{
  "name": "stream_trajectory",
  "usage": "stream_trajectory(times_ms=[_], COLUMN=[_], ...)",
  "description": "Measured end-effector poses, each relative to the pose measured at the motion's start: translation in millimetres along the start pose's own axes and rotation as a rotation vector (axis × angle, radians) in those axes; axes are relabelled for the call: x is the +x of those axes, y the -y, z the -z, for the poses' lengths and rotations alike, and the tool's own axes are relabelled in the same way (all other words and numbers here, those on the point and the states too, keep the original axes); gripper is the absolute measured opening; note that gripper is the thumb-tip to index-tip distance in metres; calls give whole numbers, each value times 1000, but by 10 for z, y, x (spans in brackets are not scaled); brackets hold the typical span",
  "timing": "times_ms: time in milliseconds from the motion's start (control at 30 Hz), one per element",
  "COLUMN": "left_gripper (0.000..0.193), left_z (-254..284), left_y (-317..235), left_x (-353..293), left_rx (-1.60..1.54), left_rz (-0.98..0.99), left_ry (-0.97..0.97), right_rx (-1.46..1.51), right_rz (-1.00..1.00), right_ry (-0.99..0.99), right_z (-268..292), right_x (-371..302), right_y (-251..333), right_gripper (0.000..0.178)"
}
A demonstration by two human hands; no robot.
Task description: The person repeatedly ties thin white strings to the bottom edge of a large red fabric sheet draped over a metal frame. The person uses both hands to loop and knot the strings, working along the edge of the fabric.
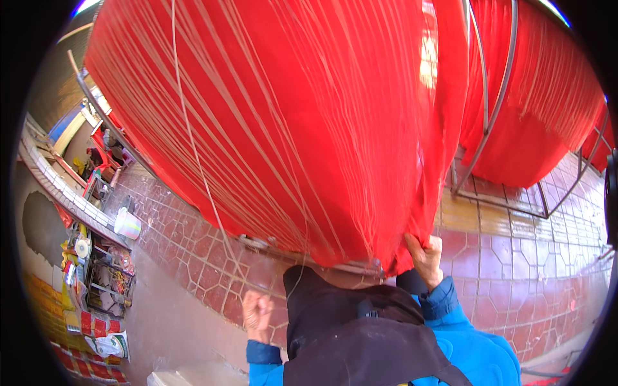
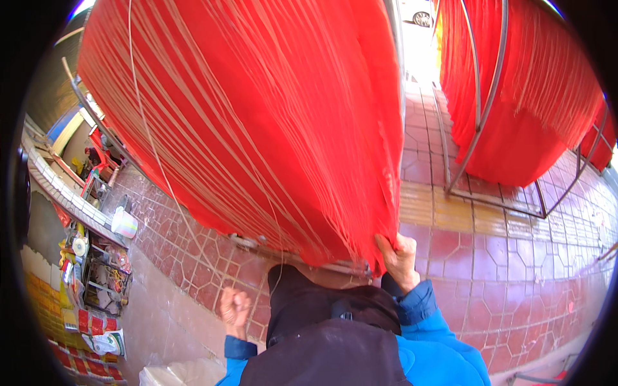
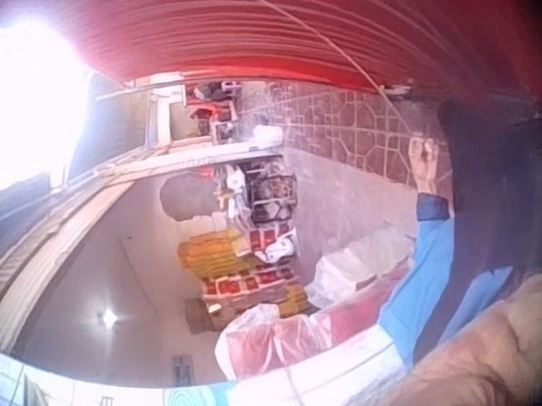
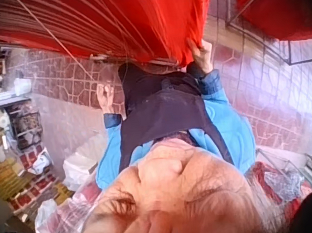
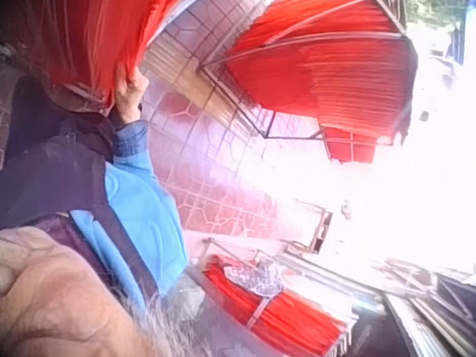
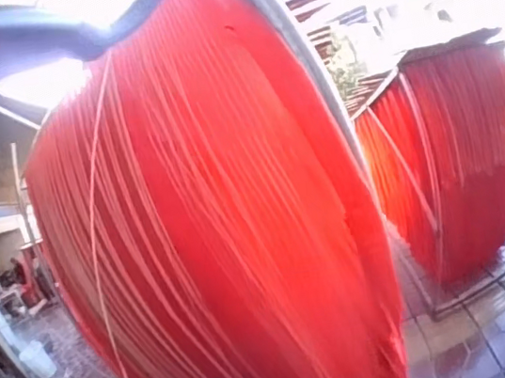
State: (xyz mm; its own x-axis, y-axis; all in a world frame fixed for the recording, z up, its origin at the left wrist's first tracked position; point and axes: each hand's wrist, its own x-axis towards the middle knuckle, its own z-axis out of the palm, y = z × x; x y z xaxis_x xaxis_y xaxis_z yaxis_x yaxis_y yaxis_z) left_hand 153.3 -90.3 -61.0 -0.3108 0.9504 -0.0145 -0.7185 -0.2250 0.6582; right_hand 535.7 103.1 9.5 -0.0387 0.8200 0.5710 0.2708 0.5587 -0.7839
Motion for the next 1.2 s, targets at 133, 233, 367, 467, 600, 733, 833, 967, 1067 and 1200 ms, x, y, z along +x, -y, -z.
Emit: stream_trajectory(times_ms=[133, 233, 367, 467, 600, 733, 833, 967, 1067, 1200], left_gripper=[13, 15, 34, 31, 21, 20, 24, 26, 27, 27], left_z=[-375, -617, -977, -1308, -1692, -1756, -1627, -1467, -1455, -1533], left_y=[583, 791, 848, 728, 842, 1196, 1401, 1592, 1655, 1609], left_x=[127, 283, 511, 593, 659, 1001, 1253, 1198, 1133, 1242], left_rx=[281, 698, 1272, 1438, 1426, 1126, 906, 918, 804, 721], left_rz=[292, 373, -19, -554, -796, -337, -192, -126, 1, -89], left_ry=[120, 155, 32, -62, 204, 148, 86, 148, 124, 159], right_rx=[-6, 37, 18, -1, -60, -79, -74, -65, -45, -72], right_rz=[-27, -56, -82, -74, -45, 10, 16, 6, 8, -22], right_ry=[3, -2, -17, -38, -40, -57, -65, -74, -81, -54], right_z=[6, 5, 4, 6, 4, -7, -5, -8, -12, 6], right_x=[-16, -26, -42, -50, -69, -72, -73, -71, -78, -86], right_y=[-27, -42, -48, -60, -93, -121, -127, -130, -123, -119], right_gripper=[3, 1, 3, 6, 7, 9, 9, 9, 8, 8])
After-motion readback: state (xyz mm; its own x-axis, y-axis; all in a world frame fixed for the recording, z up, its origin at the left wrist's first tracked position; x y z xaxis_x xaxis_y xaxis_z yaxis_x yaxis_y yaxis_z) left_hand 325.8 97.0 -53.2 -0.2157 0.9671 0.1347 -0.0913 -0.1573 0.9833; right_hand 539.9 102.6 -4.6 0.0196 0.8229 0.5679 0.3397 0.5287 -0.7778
